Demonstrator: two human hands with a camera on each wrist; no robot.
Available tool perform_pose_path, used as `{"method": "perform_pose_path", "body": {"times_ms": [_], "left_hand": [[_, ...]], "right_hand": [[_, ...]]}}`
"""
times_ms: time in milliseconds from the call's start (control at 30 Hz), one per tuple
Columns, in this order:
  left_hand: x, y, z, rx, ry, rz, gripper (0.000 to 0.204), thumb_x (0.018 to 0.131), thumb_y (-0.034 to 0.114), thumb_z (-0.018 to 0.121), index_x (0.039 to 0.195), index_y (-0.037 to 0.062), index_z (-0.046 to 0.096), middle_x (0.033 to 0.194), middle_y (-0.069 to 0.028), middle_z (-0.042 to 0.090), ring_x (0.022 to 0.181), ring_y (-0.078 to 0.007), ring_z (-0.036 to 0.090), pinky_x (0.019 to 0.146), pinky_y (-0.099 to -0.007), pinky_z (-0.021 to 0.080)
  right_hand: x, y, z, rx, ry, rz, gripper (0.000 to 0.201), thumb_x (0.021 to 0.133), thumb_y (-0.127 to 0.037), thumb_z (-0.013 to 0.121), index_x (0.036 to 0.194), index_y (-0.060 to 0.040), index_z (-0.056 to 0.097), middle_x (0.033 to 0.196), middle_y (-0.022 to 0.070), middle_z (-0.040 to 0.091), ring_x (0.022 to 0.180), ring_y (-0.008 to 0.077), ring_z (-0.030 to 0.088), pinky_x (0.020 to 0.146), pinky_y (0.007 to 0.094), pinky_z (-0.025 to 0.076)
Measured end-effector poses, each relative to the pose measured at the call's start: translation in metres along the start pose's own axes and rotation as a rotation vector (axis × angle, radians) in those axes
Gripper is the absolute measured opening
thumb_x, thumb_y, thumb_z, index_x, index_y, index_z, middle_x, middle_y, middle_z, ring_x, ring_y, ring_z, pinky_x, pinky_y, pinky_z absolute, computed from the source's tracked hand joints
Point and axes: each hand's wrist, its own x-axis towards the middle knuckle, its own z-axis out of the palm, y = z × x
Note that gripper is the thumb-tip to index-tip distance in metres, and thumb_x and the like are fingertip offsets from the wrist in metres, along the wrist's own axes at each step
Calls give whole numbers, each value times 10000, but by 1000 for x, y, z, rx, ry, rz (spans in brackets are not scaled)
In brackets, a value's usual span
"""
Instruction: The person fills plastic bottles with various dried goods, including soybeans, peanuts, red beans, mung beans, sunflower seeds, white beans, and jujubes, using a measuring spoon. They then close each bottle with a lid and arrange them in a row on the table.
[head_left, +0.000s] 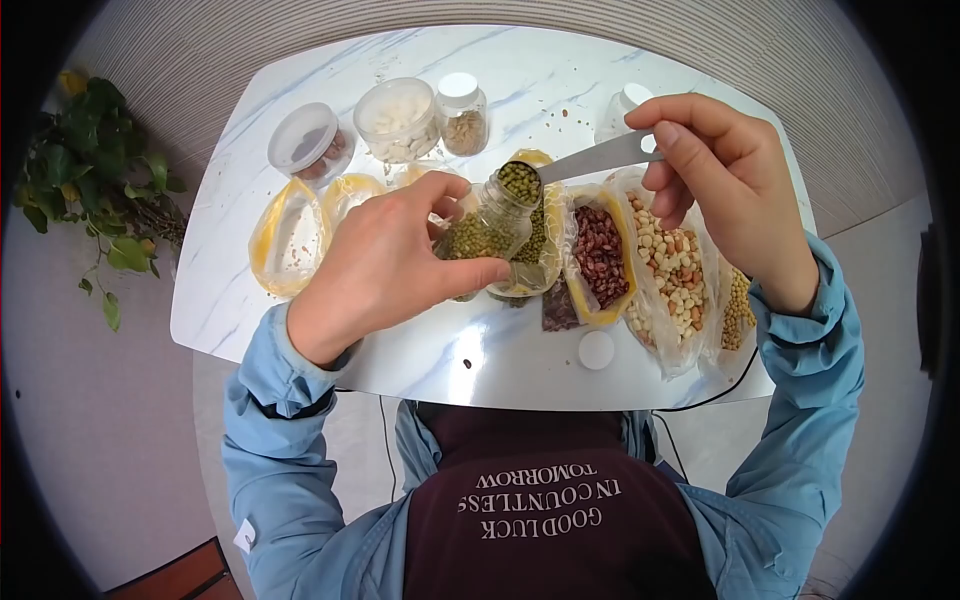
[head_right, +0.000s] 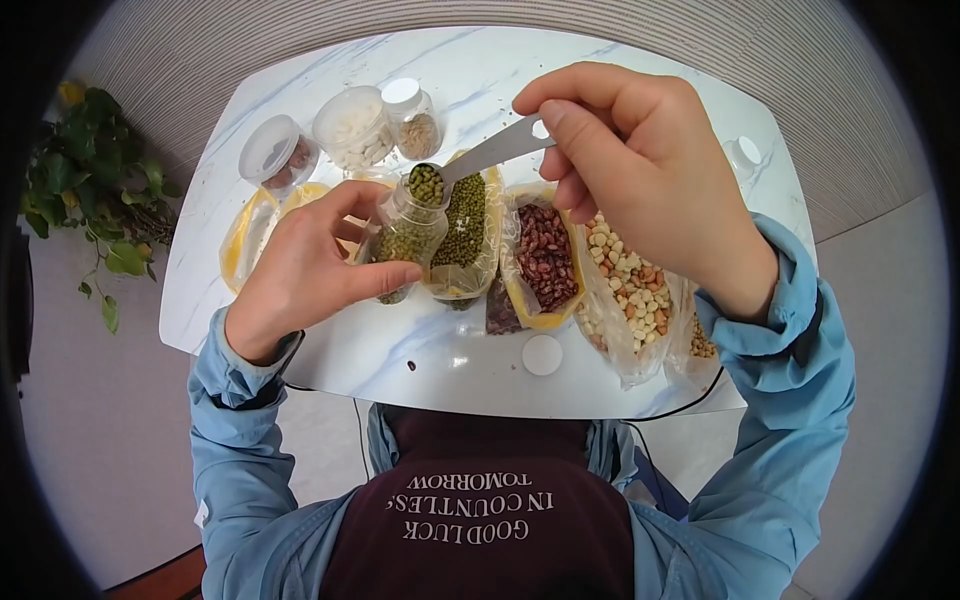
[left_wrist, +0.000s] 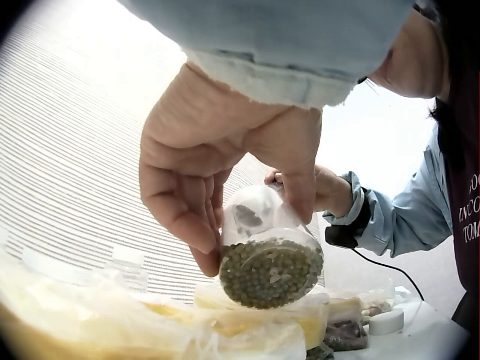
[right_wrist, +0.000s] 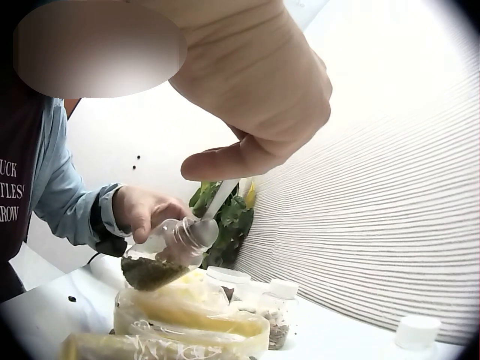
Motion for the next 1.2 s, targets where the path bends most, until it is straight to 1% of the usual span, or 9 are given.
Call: {"method": "perform_pose_path", "body": {"times_ms": [233, 367, 467, 533, 800, 867, 933, 1067, 1200], "left_hand": [[1, -3, 2, -8, 16, 15, 651, 659, 321, 821, 1152, -19, 566, 985, -130, 640, 887, -257, 636, 717, -333, 529], [-1, -3, 1, -41, 66, 38, 677, 657, 316, 834, 1169, -25, 549, 988, -115, 631, 872, -228, 624, 706, -319, 528], [1, -7, 2, -64, 104, 100, 708, 650, 370, 818, 1148, -52, 544, 965, -181, 653, 830, -282, 668, 700, -342, 533], [1, -8, 2, -84, 89, 93, 670, 668, 293, 828, 1175, -33, 535, 984, -125, 637, 832, -215, 629, 680, -300, 529], [-3, -11, -3, -137, 128, 70, 654, 686, 273, 825, 1190, -19, 527, 1012, -110, 628, 857, -193, 631, 664, -288, 526], [-3, -14, -5, -180, 133, 65, 691, 681, 335, 812, 1192, -25, 518, 1029, -141, 627, 941, -259, 641, 698, -344, 530], [-2, -12, -6, -259, 171, 140, 672, 688, 294, 817, 1199, -13, 505, 1048, -130, 622, 969, -237, 632, 734, -336, 525], [0, -18, 0, -423, 308, 377, 643, 703, 206, 816, 1209, 11, 471, 1104, -111, 602, 1013, -206, 614, 820, -315, 506], [0, -13, -1, -445, 358, 409, 626, 712, 176, 810, 1203, 16, 456, 1139, -106, 588, 1031, -204, 609, 865, -316, 492]], "right_hand": [[-11, -13, 10, -540, 55, -441, 187, 925, -18, 510, 1073, 15, 620, 696, 49, 620, 549, 84, 592, 493, 195, 470], [-15, -21, 9, -714, -37, -720, 251, 837, 76, 540, 1070, 26, 619, 670, 105, 603, 529, 191, 594, 473, 252, 448], [-18, -25, 6, -774, -83, -834, 286, 803, 102, 557, 1075, 36, 613, 671, 133, 603, 523, 230, 592, 465, 272, 443], [-17, -20, 2, -815, -60, -914, 290, 802, 107, 560, 1081, 42, 609, 680, 141, 610, 532, 226, 600, 467, 272, 451], [1, 8, -1, -766, 117, -726, 295, 837, 85, 555, 1106, -20, 614, 751, 93, 639, 641, 157, 654, 542, 249, 515], [3, 24, 3, -761, 41, -667, 312, 796, 59, 578, 1094, -30, 607, 794, 118, 646, 679, 215, 656, 579, 293, 523], [5, 40, 12, -727, -22, -641, 288, 763, 17, 607, 1049, -19, 605, 818, 135, 647, 702, 272, 645, 590, 346, 516], [8, 53, 25, -876, -206, -616, 295, 765, -52, 577, 1060, -41, 570, 766, 85, 598, 672, 260, 618, 579, 343, 506], [12, 63, 38, -950, -264, -787, 349, 710, -9, 600, 1058, -32, 579, 721, 45, 544, 631, 227, 576, 528, 325, 478]]}}
